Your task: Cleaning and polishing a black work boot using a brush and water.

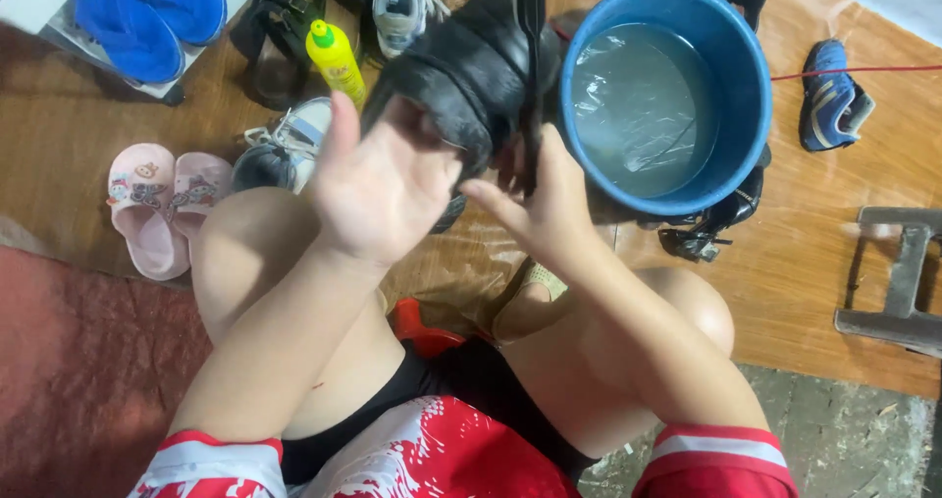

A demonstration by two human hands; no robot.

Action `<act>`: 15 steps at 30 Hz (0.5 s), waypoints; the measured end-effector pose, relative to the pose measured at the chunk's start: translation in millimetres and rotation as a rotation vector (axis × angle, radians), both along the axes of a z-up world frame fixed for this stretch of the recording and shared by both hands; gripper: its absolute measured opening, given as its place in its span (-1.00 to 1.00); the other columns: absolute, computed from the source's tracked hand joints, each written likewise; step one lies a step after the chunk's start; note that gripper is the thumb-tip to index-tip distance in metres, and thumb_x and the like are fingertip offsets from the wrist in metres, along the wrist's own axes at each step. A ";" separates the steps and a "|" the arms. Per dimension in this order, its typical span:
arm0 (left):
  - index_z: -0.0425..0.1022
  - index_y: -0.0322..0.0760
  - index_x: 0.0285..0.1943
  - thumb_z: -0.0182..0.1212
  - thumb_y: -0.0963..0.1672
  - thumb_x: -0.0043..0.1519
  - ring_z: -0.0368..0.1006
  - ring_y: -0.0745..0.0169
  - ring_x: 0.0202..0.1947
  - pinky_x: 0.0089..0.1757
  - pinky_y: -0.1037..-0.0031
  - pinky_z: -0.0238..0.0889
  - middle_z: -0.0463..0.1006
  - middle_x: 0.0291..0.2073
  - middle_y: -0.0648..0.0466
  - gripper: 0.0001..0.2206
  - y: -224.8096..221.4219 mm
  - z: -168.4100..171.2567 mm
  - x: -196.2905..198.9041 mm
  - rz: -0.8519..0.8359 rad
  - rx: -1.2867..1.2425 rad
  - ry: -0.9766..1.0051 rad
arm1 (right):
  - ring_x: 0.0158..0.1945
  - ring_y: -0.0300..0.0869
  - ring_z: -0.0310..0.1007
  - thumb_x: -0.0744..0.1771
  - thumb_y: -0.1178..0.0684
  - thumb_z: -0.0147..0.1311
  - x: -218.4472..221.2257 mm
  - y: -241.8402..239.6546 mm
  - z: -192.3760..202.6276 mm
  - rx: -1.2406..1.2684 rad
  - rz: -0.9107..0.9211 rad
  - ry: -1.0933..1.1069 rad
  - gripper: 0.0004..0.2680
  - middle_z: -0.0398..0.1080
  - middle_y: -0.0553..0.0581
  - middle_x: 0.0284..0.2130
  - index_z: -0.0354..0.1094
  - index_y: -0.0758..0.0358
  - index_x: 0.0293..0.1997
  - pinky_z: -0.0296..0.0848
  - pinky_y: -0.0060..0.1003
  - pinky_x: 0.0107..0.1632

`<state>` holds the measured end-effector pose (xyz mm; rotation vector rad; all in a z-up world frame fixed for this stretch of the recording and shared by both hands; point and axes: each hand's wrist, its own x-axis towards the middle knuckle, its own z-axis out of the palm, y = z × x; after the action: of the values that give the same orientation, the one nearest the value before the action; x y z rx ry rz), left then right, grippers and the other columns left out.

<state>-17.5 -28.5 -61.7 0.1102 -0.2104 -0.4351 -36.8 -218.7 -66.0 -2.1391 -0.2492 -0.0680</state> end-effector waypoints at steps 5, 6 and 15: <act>0.04 -0.31 0.59 -0.10 0.17 0.29 0.22 -0.07 0.38 0.20 0.17 0.21 0.27 0.42 -0.16 -0.24 -8.7 5.5 5.1 -0.019 0.228 0.049 | -0.42 -0.24 0.22 0.22 -0.27 0.40 6.3 7.3 2.9 -0.096 -0.212 -0.090 -0.51 0.21 0.00 -0.45 0.04 0.20 -0.21 0.26 -0.28 -0.36; 0.07 -0.31 0.58 -0.11 0.12 0.34 0.27 -0.04 0.33 0.15 0.21 0.24 0.31 0.40 -0.14 -0.32 -8.8 7.4 6.5 0.004 0.307 0.033 | -0.43 -0.24 0.32 0.23 -0.21 0.43 5.2 10.9 8.2 -0.112 -0.236 -0.025 -0.52 0.31 0.01 -0.46 0.01 0.20 -0.23 0.34 -0.27 -0.36; -0.11 -0.19 0.57 0.10 0.15 0.33 -0.41 -0.19 0.63 0.41 -0.19 -0.27 -0.12 0.60 -0.12 -0.25 -12.6 2.0 -4.8 -0.083 0.619 -0.152 | -0.43 -0.08 0.31 0.30 0.08 0.17 24.8 -6.8 -15.4 -0.127 -0.233 -0.132 -0.77 0.30 0.09 -0.44 0.12 0.22 -0.12 0.32 -0.17 -0.34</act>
<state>-22.3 -41.1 -59.7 0.7452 -0.2244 -0.5649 -12.0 -225.5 -81.4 -2.2851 -0.0811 -0.3371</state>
